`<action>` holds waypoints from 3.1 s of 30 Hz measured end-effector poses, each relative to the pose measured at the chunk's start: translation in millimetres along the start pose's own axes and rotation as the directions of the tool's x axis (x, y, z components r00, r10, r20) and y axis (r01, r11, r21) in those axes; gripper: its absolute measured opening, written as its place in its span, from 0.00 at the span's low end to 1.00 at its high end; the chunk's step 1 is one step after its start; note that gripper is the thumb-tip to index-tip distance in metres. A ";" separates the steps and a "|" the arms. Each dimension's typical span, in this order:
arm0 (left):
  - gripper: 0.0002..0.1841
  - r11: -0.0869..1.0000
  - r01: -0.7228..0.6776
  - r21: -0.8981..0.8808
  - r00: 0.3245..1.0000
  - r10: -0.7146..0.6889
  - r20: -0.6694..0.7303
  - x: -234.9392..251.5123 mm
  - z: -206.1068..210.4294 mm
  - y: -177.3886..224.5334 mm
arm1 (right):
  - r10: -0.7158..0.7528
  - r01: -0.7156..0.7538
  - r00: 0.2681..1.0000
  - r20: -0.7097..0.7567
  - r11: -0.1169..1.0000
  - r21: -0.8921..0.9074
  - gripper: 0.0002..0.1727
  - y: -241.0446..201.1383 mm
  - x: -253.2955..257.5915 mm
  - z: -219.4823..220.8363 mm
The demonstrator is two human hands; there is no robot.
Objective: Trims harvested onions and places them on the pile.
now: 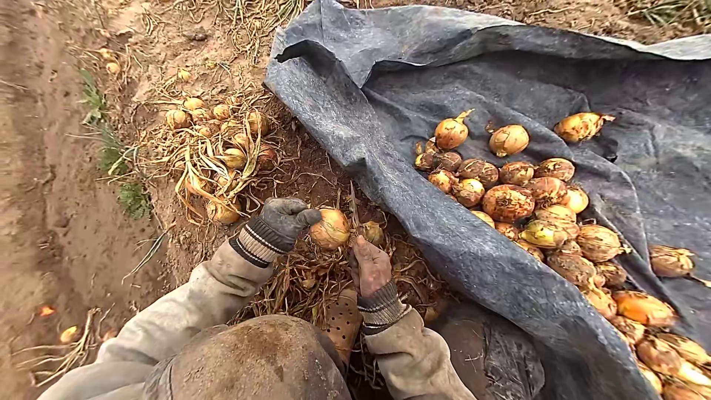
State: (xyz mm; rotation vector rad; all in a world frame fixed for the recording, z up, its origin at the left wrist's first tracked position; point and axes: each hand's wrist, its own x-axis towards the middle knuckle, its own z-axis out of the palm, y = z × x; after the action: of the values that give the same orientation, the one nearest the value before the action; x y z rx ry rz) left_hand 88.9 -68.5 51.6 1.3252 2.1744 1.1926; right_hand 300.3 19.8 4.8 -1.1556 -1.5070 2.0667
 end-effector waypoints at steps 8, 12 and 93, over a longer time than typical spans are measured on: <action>0.14 0.945 -0.070 0.319 0.951 -0.034 0.309 19.4 -25.2 29.1 | 0.331 -0.180 0.901 0.281 0.874 -0.451 0.40 11.2 22.3 -6.2; 0.14 0.811 -0.314 0.494 0.696 -0.158 0.701 24.2 21.8 80.9 | 0.218 -0.218 0.974 0.064 0.976 -0.001 0.33 1.4 17.9 -9.8; 0.13 0.779 -0.096 0.619 0.966 -0.076 0.245 45.6 3.8 55.2 | -0.158 0.180 0.983 -0.097 0.942 0.284 0.33 -43.8 -0.8 -33.0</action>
State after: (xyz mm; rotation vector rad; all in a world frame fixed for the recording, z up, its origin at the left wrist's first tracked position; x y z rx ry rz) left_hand 99.5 -16.0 99.2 1.6210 2.4543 0.2316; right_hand 317.8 56.9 41.0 -0.9429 -1.1736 2.0224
